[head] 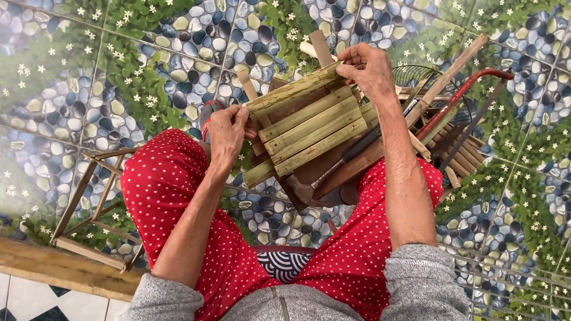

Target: The person assembles a small bamboo structure by hand, arranging split bamboo strips on a wooden board and securing them with a hammer and nails. They repeatedly adjust the strips and hammer nails to fasten the pieces together.

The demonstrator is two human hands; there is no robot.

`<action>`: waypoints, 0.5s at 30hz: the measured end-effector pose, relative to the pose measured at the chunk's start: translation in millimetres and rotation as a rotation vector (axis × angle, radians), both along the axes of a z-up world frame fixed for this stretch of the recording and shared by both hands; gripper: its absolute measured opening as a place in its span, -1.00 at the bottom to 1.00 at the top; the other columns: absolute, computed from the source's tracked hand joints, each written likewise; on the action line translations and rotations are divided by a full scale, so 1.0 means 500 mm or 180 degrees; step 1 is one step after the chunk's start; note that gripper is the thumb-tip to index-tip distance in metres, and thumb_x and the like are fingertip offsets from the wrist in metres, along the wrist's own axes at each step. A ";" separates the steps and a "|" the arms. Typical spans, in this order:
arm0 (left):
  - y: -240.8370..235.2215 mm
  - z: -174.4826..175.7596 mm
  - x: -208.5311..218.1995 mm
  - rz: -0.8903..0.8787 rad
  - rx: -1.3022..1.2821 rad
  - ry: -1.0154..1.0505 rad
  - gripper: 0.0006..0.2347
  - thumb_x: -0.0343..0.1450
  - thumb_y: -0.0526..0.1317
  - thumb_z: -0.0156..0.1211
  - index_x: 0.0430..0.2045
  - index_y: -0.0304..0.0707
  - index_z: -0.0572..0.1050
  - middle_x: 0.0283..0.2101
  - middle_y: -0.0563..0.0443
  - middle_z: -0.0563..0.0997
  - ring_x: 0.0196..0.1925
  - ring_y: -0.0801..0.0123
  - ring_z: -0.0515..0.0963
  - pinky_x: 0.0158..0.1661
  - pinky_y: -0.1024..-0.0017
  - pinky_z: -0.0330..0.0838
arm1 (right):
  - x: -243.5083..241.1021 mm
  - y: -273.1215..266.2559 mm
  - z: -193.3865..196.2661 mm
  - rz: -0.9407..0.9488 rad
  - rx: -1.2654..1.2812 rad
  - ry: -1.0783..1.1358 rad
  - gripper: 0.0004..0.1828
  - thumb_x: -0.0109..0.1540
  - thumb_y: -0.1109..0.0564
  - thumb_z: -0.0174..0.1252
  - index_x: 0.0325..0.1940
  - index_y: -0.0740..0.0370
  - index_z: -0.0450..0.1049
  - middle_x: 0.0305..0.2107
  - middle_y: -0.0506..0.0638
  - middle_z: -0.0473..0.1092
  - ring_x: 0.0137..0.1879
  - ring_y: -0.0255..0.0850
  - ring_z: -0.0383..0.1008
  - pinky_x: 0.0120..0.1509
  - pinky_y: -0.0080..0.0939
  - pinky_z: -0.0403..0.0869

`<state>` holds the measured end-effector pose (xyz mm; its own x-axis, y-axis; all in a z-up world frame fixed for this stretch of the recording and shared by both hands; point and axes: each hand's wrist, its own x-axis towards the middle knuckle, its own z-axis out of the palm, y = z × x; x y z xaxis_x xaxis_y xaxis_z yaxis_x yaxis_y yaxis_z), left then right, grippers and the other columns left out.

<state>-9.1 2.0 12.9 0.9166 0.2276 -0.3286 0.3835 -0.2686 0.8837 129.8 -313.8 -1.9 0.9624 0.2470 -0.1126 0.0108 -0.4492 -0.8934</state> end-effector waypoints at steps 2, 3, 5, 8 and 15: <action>0.004 -0.025 -0.008 -0.0306 0.0392 -0.0249 -0.75 0.58 -0.28 0.08 -0.54 -0.30 0.50 -0.62 0.00 0.59 -0.61 0.33 0.72 -0.65 0.55 0.50 | 0.001 -0.002 -0.004 -0.0015 -0.0021 -0.0014 -0.80 0.30 0.33 0.31 -0.01 0.25 0.52 -0.25 0.04 0.52 -0.25 -0.25 0.58 -0.32 -0.43 0.63; 0.007 -0.038 -0.013 -0.0598 0.0787 -0.0493 -0.72 0.60 -0.31 0.06 -0.58 -0.29 0.44 -0.67 0.01 0.54 -0.64 0.29 0.71 -0.72 0.56 0.36 | 0.001 -0.003 -0.007 -0.0014 -0.0039 -0.0021 -0.79 0.29 0.35 0.31 -0.01 0.24 0.53 -0.26 0.03 0.52 -0.25 -0.25 0.58 -0.32 -0.44 0.63; 0.003 -0.059 -0.013 -0.0666 0.0957 -0.0556 -0.71 0.59 -0.32 0.08 -0.62 -0.27 0.40 -0.66 0.09 0.36 -0.62 0.41 0.44 -0.65 0.47 0.20 | -0.004 -0.003 -0.007 -0.0049 -0.0114 -0.0056 -0.78 0.27 0.35 0.30 -0.01 0.23 0.54 -0.28 0.02 0.53 -0.27 -0.26 0.58 -0.30 -0.44 0.63; 0.006 -0.068 -0.007 -0.0695 0.1059 -0.0585 -0.70 0.56 -0.33 0.11 -0.66 -0.26 0.37 -0.67 0.14 0.28 -0.66 0.48 0.32 -0.61 0.40 0.13 | -0.002 0.002 -0.005 -0.0080 -0.0293 -0.0063 -0.76 0.24 0.35 0.31 -0.03 0.22 0.56 -0.30 0.00 0.54 -0.27 -0.27 0.59 -0.28 -0.42 0.64; 0.007 -0.064 -0.006 -0.0667 0.1037 -0.0594 -0.72 0.52 -0.30 0.17 -0.67 -0.33 0.51 -0.66 -0.01 0.59 -0.69 0.37 0.59 -0.67 0.39 0.39 | 0.000 -0.007 -0.012 -0.0078 -0.0839 -0.0008 -0.75 0.20 0.21 0.42 -0.07 0.03 0.60 -0.31 -0.11 0.55 -0.16 -0.32 0.58 0.01 -0.23 0.61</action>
